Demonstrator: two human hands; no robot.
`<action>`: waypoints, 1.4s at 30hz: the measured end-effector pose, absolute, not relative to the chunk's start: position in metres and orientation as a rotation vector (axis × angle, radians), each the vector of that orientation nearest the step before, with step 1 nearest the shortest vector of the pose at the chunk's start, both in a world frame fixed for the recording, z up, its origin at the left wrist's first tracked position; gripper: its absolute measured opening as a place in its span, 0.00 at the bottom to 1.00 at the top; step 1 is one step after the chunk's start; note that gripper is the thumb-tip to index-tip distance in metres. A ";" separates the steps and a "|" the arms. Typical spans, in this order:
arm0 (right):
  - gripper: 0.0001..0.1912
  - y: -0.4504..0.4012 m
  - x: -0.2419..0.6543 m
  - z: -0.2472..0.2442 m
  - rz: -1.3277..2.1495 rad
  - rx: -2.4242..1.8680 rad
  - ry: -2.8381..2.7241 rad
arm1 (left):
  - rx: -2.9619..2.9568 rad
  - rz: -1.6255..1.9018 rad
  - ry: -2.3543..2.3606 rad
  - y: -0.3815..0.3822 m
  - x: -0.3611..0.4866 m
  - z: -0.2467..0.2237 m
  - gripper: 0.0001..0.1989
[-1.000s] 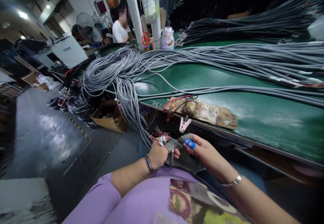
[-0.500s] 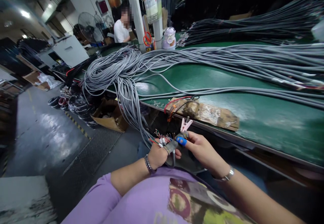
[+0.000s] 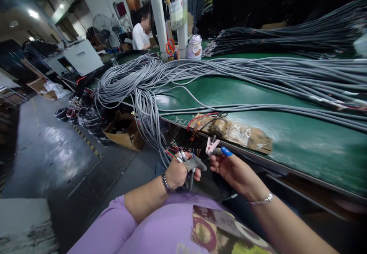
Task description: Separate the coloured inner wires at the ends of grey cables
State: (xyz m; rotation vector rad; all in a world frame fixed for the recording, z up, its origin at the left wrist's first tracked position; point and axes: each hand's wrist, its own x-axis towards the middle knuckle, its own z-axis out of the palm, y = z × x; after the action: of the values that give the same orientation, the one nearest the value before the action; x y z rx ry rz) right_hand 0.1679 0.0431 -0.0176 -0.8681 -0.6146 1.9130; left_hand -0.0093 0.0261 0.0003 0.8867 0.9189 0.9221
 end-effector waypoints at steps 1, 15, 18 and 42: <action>0.21 0.047 0.168 -0.018 1.932 -0.860 -0.583 | 0.891 0.885 0.900 0.028 -0.009 0.003 0.23; 0.18 0.061 0.149 -0.010 1.846 -0.706 -0.584 | 0.850 0.774 0.858 0.044 0.003 0.007 0.25; 0.17 0.062 0.148 -0.014 1.836 -0.719 -0.571 | 0.845 0.754 0.882 0.044 0.005 0.004 0.25; 0.19 0.055 0.148 0.003 1.949 -0.676 -0.615 | 0.875 1.014 0.979 0.026 0.013 0.006 0.20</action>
State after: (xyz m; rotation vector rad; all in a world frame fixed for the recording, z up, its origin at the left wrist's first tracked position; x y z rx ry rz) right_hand 0.1477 0.0550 0.0026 -0.6755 -0.6155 1.9491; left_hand 0.0126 0.0257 0.0061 0.8751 0.9788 1.0136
